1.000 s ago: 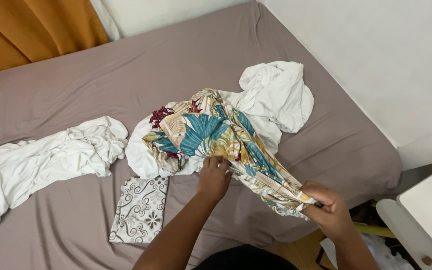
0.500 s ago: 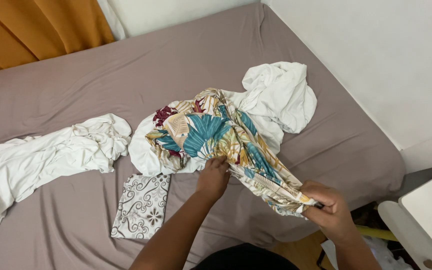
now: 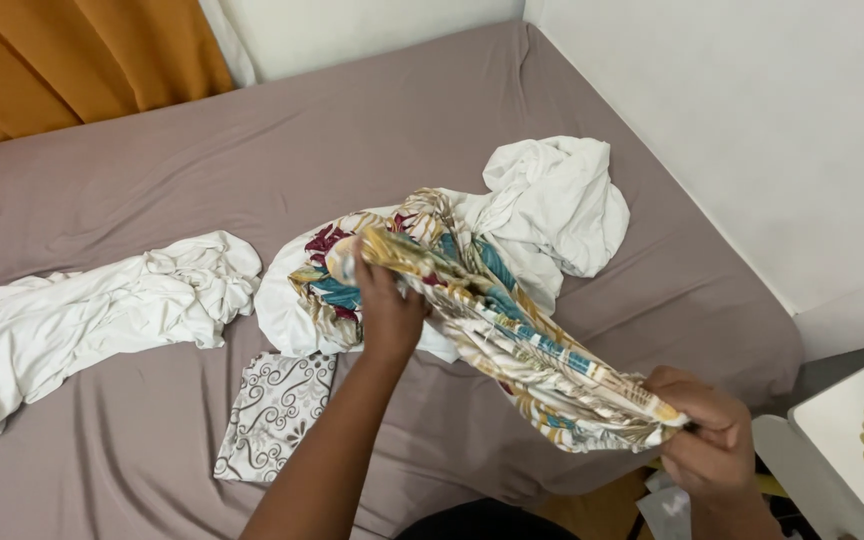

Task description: The person removes a floral-patterned pillowcase from a long teal bolster pillow on a bed. They pull the fabric off the pillow, place the pillow aside, and then shake and fold the removed pillowcase.

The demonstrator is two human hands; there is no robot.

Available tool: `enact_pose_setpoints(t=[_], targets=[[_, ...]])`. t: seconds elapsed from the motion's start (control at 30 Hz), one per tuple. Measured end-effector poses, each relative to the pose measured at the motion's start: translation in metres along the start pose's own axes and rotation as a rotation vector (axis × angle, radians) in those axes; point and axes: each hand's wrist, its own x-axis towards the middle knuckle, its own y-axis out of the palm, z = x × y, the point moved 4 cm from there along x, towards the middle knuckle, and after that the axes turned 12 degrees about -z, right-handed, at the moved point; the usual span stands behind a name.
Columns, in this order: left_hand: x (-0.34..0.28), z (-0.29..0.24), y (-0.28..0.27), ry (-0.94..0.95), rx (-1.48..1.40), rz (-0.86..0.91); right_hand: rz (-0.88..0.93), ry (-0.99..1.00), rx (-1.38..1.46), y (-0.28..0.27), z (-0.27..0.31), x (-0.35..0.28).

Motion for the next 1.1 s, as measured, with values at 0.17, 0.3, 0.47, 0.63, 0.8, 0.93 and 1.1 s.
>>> enact_pose_setpoints(t=[0.17, 0.3, 0.47, 0.63, 0.8, 0.93, 1.1], targets=[[0.000, -0.052, -0.050, 0.602, 0.138, -0.489, -0.131, -0.022, -0.092, -0.007, -0.003, 0.012], [-0.008, -0.018, -0.039, 0.436, 0.154, -0.312, -0.225, -0.063, -0.134, -0.037, -0.029, 0.001], [-0.084, 0.090, 0.017, 0.092, 0.594, 0.633, -0.671, 0.339, -0.015, -0.053, -0.060, -0.005], [-0.193, 0.203, 0.021, -0.023, 0.694, 0.950, -0.504, 0.724, -0.363, -0.047, -0.129, -0.039], [-0.271, 0.349, -0.018, -0.087, 0.768, 1.362, -0.157, 1.043, -0.558, -0.055, -0.229, -0.135], [-0.292, 0.463, 0.019, 0.016, 0.721, 1.323, 0.257, 1.112, -0.700, -0.037, -0.255, -0.179], [-0.186, 0.464, 0.020, -1.168, -0.141, 0.389, 0.610, 0.458, -0.903, -0.067, -0.362, -0.180]])
